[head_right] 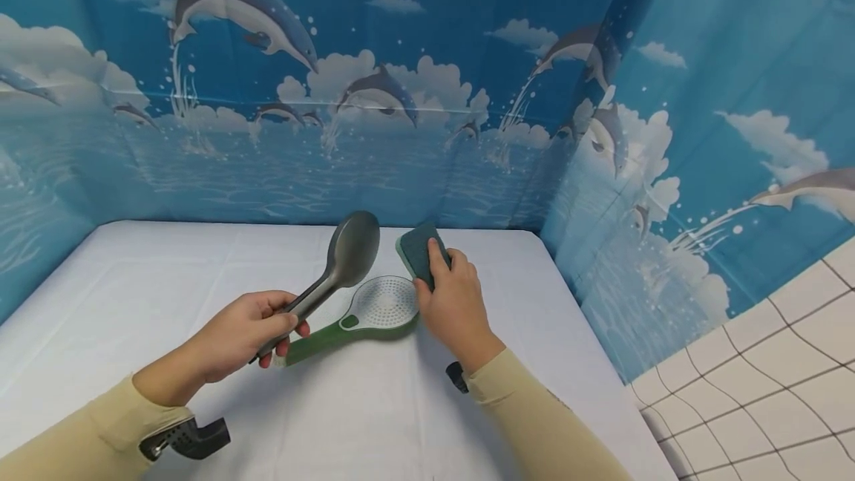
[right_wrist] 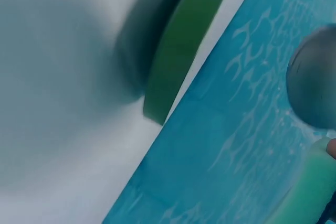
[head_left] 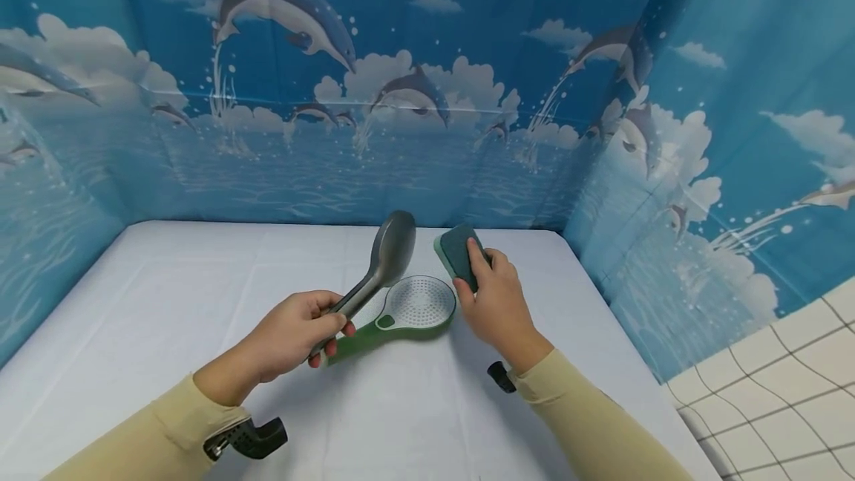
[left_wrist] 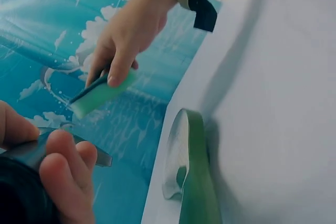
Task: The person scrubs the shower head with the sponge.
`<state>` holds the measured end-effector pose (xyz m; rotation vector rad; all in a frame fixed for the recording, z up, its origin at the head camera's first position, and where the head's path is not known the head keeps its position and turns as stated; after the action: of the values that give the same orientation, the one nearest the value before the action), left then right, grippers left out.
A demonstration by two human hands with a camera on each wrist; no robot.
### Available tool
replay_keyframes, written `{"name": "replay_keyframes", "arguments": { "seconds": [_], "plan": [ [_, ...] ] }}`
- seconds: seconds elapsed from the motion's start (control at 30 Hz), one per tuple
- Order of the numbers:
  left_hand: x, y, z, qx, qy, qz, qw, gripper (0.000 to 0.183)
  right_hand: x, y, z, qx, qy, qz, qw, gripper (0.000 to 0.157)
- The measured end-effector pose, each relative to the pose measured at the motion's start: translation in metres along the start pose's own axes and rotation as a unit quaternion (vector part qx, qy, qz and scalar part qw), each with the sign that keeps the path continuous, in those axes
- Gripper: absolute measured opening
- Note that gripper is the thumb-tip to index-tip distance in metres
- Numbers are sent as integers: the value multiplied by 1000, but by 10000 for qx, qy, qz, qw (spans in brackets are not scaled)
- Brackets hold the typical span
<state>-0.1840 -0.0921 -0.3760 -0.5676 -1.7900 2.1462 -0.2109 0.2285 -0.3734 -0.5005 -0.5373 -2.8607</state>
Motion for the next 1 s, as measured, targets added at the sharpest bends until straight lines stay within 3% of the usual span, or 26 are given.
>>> {"name": "replay_keyframes", "arguments": {
  "seconds": [0.17,0.47,1.0],
  "plan": [
    [-4,2,15,364,-322,43,9988,30,-3,-10,3,-106,-53,-55,9999,71],
    [-9,16,43,1007,-753,435,9911,30,-6,-29,2,-275,-42,-149,9995,71],
    [-15,42,72,901,-755,829,9896,37,-10,-55,-3,-639,204,-363,9971,73]
  ]
}}
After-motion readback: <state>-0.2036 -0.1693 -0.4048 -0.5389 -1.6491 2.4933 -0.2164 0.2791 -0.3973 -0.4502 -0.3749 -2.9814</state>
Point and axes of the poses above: each hand's wrist, its own x-axis towards the middle knuckle, its own z-axis out of the back of the hand, y = z × x, the point moved 1 cm from there along x, towards the middle knuckle, and after that the axes turned 4 degrees about -x, right-handed, at the moved point
